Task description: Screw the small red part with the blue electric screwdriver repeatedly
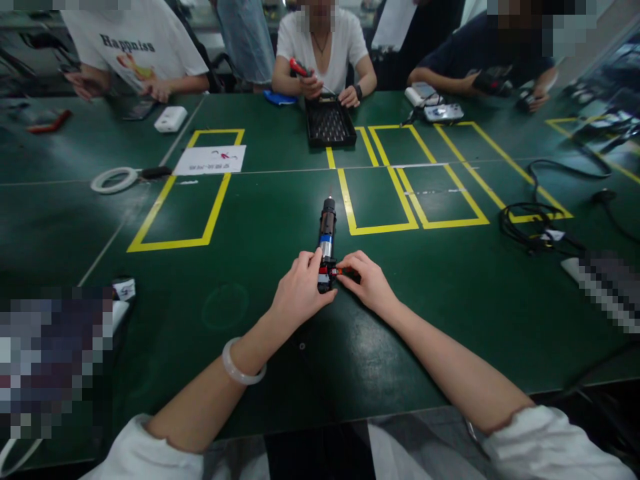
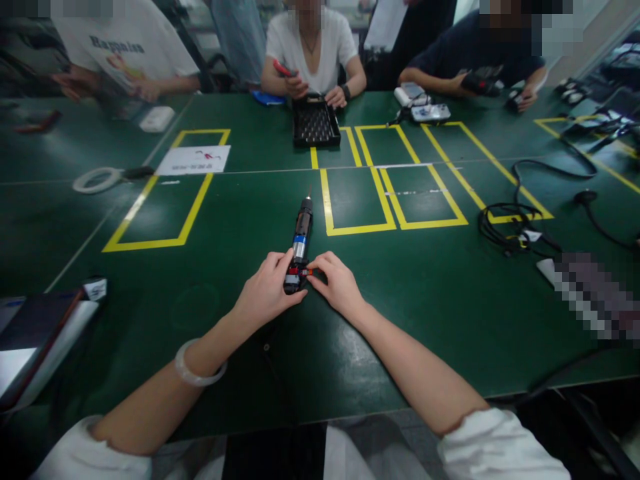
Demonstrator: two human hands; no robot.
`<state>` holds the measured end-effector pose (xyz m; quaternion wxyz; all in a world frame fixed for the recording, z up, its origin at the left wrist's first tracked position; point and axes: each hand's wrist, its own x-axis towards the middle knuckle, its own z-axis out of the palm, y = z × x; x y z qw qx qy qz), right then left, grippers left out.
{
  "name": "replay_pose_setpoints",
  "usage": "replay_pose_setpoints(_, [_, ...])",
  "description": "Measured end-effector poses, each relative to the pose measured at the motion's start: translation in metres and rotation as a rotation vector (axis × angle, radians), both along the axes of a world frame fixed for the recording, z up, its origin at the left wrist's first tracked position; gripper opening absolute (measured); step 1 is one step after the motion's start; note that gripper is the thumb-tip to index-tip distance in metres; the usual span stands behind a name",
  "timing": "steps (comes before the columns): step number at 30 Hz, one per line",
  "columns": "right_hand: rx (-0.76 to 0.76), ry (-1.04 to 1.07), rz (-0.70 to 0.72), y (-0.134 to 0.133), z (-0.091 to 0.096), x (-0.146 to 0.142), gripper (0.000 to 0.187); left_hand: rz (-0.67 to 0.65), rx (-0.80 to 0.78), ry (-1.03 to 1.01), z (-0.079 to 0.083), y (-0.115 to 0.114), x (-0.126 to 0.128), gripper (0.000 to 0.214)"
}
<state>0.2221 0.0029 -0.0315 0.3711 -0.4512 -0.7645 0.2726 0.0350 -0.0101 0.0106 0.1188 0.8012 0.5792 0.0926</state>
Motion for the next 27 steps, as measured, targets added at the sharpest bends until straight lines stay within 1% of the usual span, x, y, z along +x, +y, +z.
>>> replay_pose_setpoints(3, [0.012, -0.004, 0.012, -0.002, 0.002, -0.002, 0.014, -0.002, 0.015, 0.016, 0.000, -0.001, 0.000, 0.079])
replay_pose_setpoints(7, [0.001, -0.007, -0.036, -0.005, 0.005, -0.004, 0.018, -0.008, 0.058, 0.065, 0.002, -0.001, 0.002, 0.080])
replay_pose_setpoints(11, [-0.041, 0.035, -0.079, -0.007, 0.006, -0.003, 0.021, 0.032, 0.097, 0.142, 0.006, 0.003, 0.010, 0.075])
replay_pose_setpoints(15, [-0.077, 0.079, -0.092, -0.006, 0.007, -0.001, 0.020, 0.073, 0.124, 0.217, 0.008, 0.008, 0.019, 0.074])
replay_pose_setpoints(18, [-0.088, 0.097, -0.090, -0.006, 0.008, 0.000, 0.018, 0.086, 0.139, 0.241, 0.008, 0.010, 0.021, 0.071])
replay_pose_setpoints(22, [-0.068, 0.084, -0.059, -0.005, 0.006, 0.000, 0.018, 0.068, 0.144, 0.256, 0.010, 0.010, 0.013, 0.071])
replay_pose_setpoints(27, [-0.019, 0.059, -0.030, -0.004, 0.006, 0.002, 0.016, 0.056, 0.137, 0.314, 0.014, 0.006, -0.013, 0.072])
